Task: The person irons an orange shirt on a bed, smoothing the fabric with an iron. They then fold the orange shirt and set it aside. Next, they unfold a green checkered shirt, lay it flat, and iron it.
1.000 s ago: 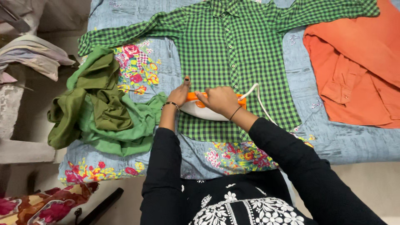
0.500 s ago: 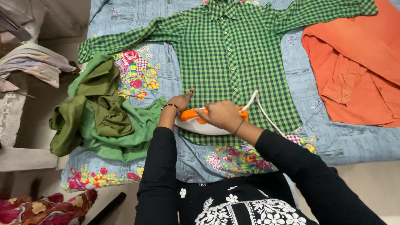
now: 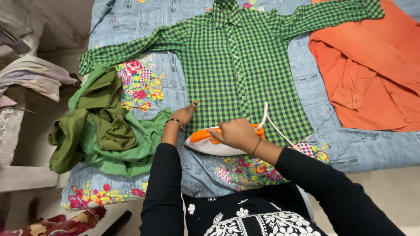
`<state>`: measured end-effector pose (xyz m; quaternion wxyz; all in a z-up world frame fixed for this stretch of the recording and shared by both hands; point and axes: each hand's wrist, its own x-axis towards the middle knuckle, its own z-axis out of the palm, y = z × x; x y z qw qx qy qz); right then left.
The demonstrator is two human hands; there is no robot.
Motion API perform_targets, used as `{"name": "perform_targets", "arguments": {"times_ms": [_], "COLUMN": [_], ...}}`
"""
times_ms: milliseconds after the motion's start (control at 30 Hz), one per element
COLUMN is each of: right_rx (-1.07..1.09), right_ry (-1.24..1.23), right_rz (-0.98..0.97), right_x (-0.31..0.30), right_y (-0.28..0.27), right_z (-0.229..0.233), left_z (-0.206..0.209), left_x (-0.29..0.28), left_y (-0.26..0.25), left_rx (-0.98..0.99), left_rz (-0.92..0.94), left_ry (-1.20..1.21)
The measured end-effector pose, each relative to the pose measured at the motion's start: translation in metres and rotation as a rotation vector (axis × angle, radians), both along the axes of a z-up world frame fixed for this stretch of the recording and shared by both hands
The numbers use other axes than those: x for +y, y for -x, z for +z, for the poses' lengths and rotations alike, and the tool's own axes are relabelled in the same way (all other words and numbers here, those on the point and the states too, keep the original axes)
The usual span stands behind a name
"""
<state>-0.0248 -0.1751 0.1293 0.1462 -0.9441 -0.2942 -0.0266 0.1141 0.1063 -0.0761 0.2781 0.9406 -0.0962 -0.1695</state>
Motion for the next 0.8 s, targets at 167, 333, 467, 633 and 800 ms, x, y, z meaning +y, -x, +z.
{"name": "perform_targets", "arguments": {"times_ms": [167,333,467,633,800], "right_rx": [-0.023,0.003,0.069,0.064,-0.017], "right_ry": [-0.066,-0.040,0.035,-0.043,-0.119], "right_rz": [0.029,0.071,0.018,-0.010,0.040], "right_x": [0.023,0.009,-0.009,0.009,0.028], "right_y": [0.004,0.014,0.026,0.031,0.035], "right_z": [-0.005,-0.002,0.006,0.006,-0.002], "left_z": [0.020,0.059,0.057,0.036,0.029], "left_x": [-0.008,-0.022,-0.026,-0.022,-0.029], "left_y": [0.021,0.043,0.048,0.046,0.045], "left_rx": [0.080,0.118,0.067,0.018,0.015], "left_rz": [0.102,0.141,0.132,0.111,0.078], "left_ry": [-0.049,-0.017,-0.003,-0.005,-0.101]}}
